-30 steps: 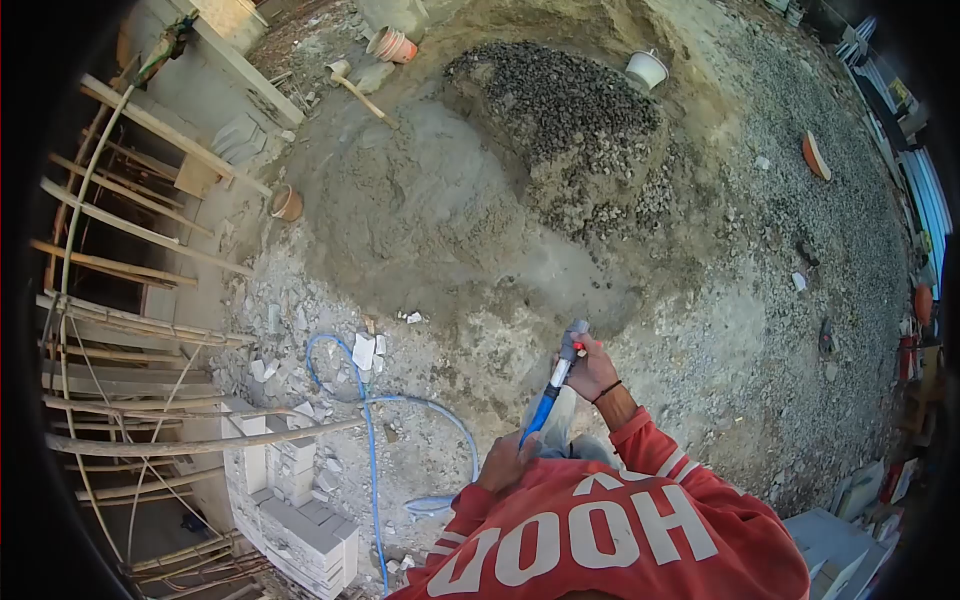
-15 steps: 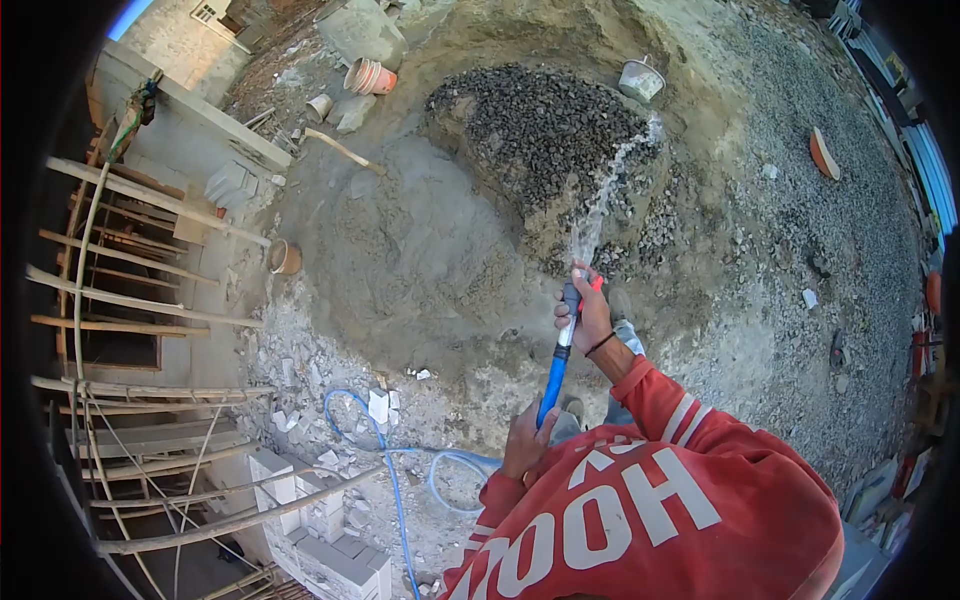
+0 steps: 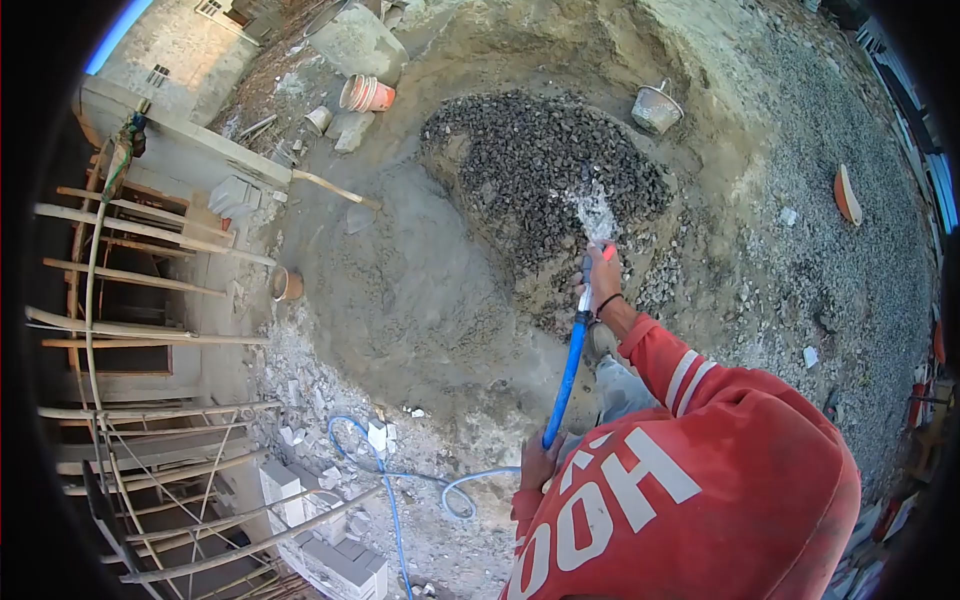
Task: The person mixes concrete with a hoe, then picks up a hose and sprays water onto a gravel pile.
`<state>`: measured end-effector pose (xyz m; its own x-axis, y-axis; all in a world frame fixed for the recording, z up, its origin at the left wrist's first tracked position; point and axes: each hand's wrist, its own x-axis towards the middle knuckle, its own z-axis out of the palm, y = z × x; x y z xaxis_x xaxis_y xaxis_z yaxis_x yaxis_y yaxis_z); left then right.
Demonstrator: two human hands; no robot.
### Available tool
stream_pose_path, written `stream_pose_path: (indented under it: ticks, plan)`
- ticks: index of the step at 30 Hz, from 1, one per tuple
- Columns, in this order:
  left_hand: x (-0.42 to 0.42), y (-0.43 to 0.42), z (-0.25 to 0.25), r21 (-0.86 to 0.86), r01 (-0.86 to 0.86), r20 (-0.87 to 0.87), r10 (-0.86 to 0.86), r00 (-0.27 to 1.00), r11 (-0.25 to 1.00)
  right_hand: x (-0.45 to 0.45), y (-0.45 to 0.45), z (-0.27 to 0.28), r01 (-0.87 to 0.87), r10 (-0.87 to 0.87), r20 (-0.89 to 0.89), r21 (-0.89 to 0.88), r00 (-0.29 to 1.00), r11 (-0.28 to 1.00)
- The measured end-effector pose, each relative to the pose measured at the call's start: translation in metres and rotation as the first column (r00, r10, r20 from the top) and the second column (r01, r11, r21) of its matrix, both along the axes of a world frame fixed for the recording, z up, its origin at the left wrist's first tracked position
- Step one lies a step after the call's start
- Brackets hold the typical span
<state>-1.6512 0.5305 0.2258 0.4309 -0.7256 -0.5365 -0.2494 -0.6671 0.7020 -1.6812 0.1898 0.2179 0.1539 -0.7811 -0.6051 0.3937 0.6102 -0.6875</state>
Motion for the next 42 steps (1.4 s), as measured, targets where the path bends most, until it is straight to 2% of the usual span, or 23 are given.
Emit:
stream_pose_path:
  ticks: [2,4,7,8,9,11,14,15,17,18,20,21,25,27,28,29,31,36,37,38,39,41,42]
  plan:
    - [0.004,-0.016,0.014,0.029,0.002,0.044,-0.003,0.999,1.000,-0.008,-0.017,0.009,-0.017,0.011,0.118,0.049,0.993,0.999]
    - [0.002,-0.019,0.005,-0.022,0.032,0.088,-0.030,0.996,0.999,-0.013,-0.020,0.026,-0.063,0.053,0.176,0.052,0.983,0.997]
    - [-0.006,-0.013,-0.022,0.042,0.064,0.177,-0.071,0.982,0.997,-0.012,-0.011,0.042,-0.147,0.134,0.236,0.041,0.963,0.988]
    - [-0.009,-0.013,-0.025,0.160,0.032,0.115,-0.051,0.992,0.987,-0.009,-0.005,0.046,-0.175,0.170,0.226,0.003,0.959,0.985]
    - [-0.015,-0.003,-0.036,0.165,0.010,0.116,-0.029,0.993,0.986,-0.006,0.002,0.048,-0.203,0.206,0.217,-0.036,0.954,0.979]
    - [-0.026,0.015,-0.063,0.039,-0.038,0.259,0.027,0.965,0.999,0.001,0.011,0.040,-0.239,0.242,0.199,-0.038,0.950,0.970]
    - [-0.041,0.030,-0.057,-0.057,-0.098,0.235,0.109,0.966,0.994,0.009,0.022,0.012,-0.279,0.274,0.084,0.053,0.958,0.959]
    - [-0.046,0.034,-0.053,-0.063,-0.118,0.231,0.129,0.964,0.991,0.010,0.026,-0.005,-0.318,0.320,-0.020,0.057,0.947,0.946]
    - [-0.056,0.041,-0.035,0.127,-0.157,0.021,0.155,0.988,0.979,0.005,0.040,-0.018,-0.369,0.375,-0.125,0.068,0.919,0.927]
    - [-0.073,0.049,-0.031,0.003,-0.222,0.219,0.216,0.951,0.975,0.001,0.047,-0.025,-0.389,0.395,-0.122,0.066,0.911,0.919]
    - [-0.086,0.067,-0.050,-0.011,-0.244,0.145,0.243,0.959,0.970,-0.005,0.057,-0.026,-0.422,0.426,-0.117,0.063,0.897,0.905]
    - [-0.093,0.078,-0.059,-0.021,-0.255,0.067,0.255,0.964,0.967,-0.009,0.060,-0.024,-0.402,0.404,-0.051,0.050,0.913,0.914]
    - [-0.121,0.100,-0.063,-0.088,-0.355,0.110,0.363,0.925,0.931,-0.023,0.071,0.045,-0.402,0.401,0.093,-0.004,0.911,0.915]
    - [-0.125,0.111,-0.074,-0.066,-0.337,0.192,0.343,0.920,0.939,-0.030,0.070,0.071,-0.401,0.418,0.147,-0.130,0.896,0.907]
    - [-0.123,0.115,-0.073,0.056,-0.320,0.102,0.313,0.944,0.946,-0.034,0.071,0.079,-0.416,0.432,0.147,-0.128,0.890,0.900]
    - [-0.123,0.119,-0.072,0.055,-0.335,0.102,0.329,0.939,0.941,-0.037,0.071,0.087,-0.423,0.438,0.136,-0.127,0.889,0.897]
    - [-0.118,0.117,-0.063,-0.061,-0.147,0.087,0.152,0.985,0.987,-0.040,0.069,0.087,-0.441,0.458,0.131,-0.137,0.879,0.887]
    - [-0.100,0.061,-0.003,-0.329,-0.241,-0.332,0.127,0.935,0.913,-0.038,0.087,0.061,-0.505,0.473,0.259,0.071,0.842,0.860]
    - [-0.091,0.038,0.026,-0.299,-0.234,-0.360,0.118,0.925,0.925,-0.038,0.091,0.057,-0.521,0.463,0.313,0.136,0.829,0.842]
    - [-0.086,0.023,0.039,-0.271,-0.226,-0.389,0.108,0.915,0.936,-0.036,0.096,0.047,-0.543,0.489,0.331,0.091,0.807,0.835]
    - [-0.085,0.016,0.031,-0.275,-0.227,-0.384,0.110,0.917,0.934,-0.031,0.094,0.039,-0.547,0.493,0.335,0.085,0.803,0.833]
    - [-0.082,0.002,0.015,-0.308,-0.218,-0.110,0.193,0.975,0.926,-0.020,0.086,0.028,-0.558,0.441,0.474,0.135,0.763,0.819]
    - [-0.081,-0.004,0.012,-0.314,-0.204,-0.104,0.180,0.978,0.927,-0.017,0.077,0.012,-0.611,0.448,0.557,0.142,0.700,0.779]
